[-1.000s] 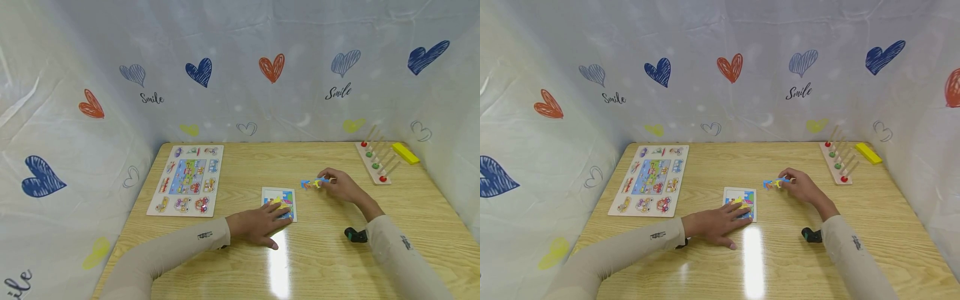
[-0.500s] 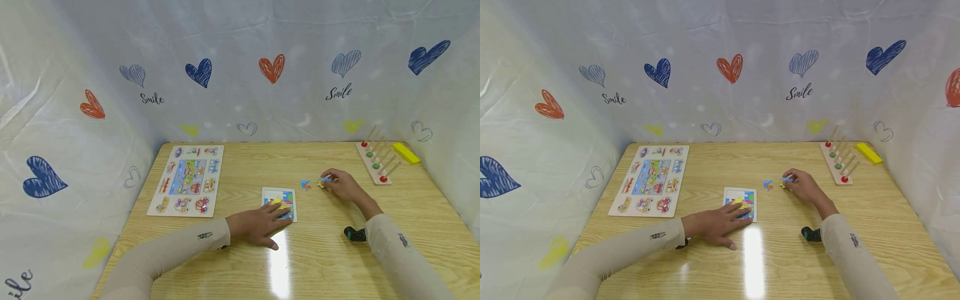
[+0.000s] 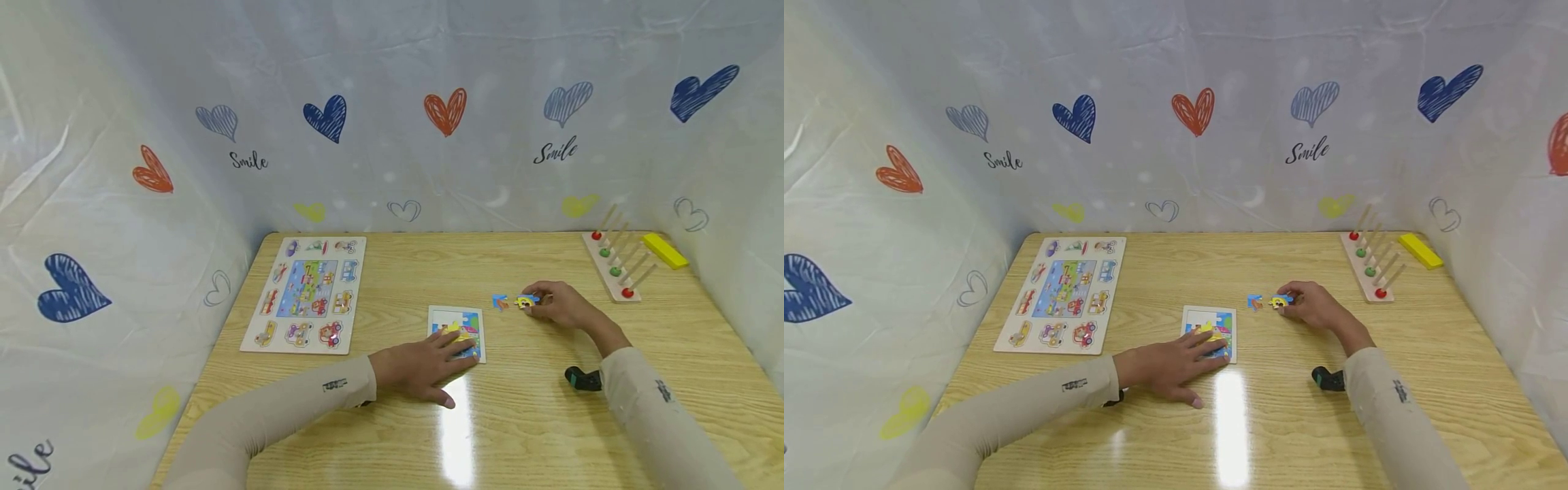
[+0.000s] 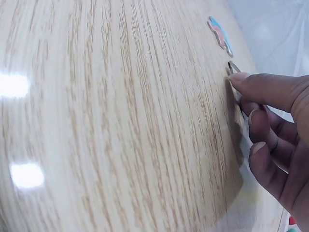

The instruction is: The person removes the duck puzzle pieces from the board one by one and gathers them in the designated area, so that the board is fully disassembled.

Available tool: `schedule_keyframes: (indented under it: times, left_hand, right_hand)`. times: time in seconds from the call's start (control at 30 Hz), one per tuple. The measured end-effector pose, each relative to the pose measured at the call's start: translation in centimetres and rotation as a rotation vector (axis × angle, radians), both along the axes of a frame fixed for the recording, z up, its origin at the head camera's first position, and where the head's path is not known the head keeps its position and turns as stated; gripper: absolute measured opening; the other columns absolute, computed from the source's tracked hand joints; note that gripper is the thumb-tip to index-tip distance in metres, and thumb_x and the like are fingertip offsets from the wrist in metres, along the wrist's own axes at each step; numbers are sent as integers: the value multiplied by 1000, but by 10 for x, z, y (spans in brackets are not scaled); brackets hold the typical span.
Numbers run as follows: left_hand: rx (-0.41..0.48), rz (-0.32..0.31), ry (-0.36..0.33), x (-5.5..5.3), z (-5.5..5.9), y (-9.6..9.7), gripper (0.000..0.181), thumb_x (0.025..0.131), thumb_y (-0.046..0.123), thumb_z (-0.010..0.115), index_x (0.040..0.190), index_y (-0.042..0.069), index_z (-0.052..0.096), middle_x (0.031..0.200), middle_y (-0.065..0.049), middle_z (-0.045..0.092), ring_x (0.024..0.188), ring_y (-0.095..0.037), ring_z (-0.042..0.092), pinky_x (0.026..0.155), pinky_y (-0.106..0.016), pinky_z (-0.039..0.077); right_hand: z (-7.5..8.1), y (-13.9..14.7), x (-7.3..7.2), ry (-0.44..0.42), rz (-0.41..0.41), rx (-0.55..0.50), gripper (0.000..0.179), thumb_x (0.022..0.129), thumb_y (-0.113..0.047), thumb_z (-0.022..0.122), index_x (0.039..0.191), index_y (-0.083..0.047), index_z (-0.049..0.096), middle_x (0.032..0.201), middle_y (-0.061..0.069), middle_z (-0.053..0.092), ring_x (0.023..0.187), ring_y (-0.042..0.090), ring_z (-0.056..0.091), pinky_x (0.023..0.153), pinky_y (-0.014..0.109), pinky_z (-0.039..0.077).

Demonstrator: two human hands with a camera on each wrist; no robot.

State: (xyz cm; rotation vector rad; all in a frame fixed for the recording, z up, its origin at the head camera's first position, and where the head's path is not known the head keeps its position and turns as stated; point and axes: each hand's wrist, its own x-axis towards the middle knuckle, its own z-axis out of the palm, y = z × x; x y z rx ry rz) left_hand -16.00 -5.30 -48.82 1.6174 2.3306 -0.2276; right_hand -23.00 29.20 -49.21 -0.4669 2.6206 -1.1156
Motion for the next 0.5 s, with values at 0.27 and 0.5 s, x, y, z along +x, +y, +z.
schedule_keyframes:
  times: [0.27,0.5]
  left_hand:
    - [-7,-1,5,0,1,1,84,99,71,34,164,24,8,171,-7,4,157,-35,4,125,-52,12]
    - [-16,6,-3,0,4,1,84,99,71,34,164,24,8,171,-7,4,157,-35,3,125,-51,12]
  right_hand:
    - [1,2,-5,37,16,57,35,89,-16,78,119,0,68,100,14,65,85,18,58,71,31,49]
    - [3,4,-7,21,27,62,41,89,-16,78,123,2,66,104,16,65,88,21,60,74,32,49]
